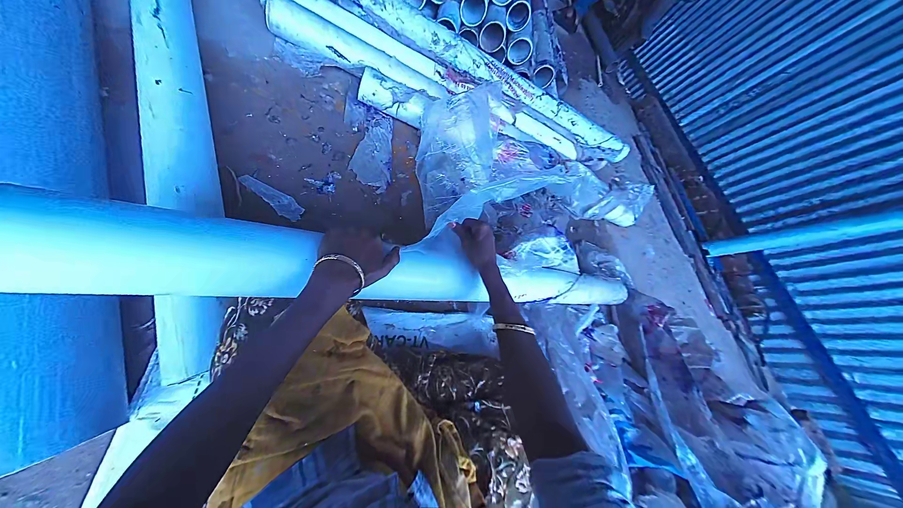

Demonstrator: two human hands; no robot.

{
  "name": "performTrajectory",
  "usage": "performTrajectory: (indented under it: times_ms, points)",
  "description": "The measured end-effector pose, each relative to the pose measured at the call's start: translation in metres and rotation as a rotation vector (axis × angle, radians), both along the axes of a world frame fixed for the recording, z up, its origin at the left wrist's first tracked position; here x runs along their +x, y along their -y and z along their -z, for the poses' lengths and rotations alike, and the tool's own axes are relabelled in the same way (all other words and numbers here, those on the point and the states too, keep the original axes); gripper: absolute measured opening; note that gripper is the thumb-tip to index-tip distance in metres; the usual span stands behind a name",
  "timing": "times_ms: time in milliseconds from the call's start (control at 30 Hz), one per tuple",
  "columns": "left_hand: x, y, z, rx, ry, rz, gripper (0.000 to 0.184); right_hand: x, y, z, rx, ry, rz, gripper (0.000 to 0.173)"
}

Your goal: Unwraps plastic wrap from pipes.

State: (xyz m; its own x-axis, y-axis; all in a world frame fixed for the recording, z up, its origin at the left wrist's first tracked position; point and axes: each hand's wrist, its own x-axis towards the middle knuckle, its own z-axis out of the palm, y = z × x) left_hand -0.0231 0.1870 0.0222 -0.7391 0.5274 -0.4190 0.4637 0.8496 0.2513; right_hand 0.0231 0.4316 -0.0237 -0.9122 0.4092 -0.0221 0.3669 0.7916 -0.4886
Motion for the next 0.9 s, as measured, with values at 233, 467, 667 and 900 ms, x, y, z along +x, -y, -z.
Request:
performTrajectory:
  times_ms: [233, 467, 667, 900]
  points:
    - [-0.001, 0.001, 0.008, -0.033, -0.022, 0.048, 0.082, -0.015, -0.032, -0.006, -0.334, -0.041, -0.180, 0.023]
    - [0.002, 0.008, 0.010, -0.050, -0.042, 0.045, 0.083, 0.080, -0.090, -0.069, -0.650, -0.367, -0.274, 0.068]
    - [-0.010, 0.003, 0.010, -0.057, 0.003, 0.027, 0.085, 0.107, -0.065, 0.006, -0.111, -0.126, -0.185, 0.062]
    - [-0.033, -0.004, 0.013, -0.114, 0.087, 0.016, 0.086, 0.077, -0.063, 0.027, -0.075, -0.418, -0.038, 0.015]
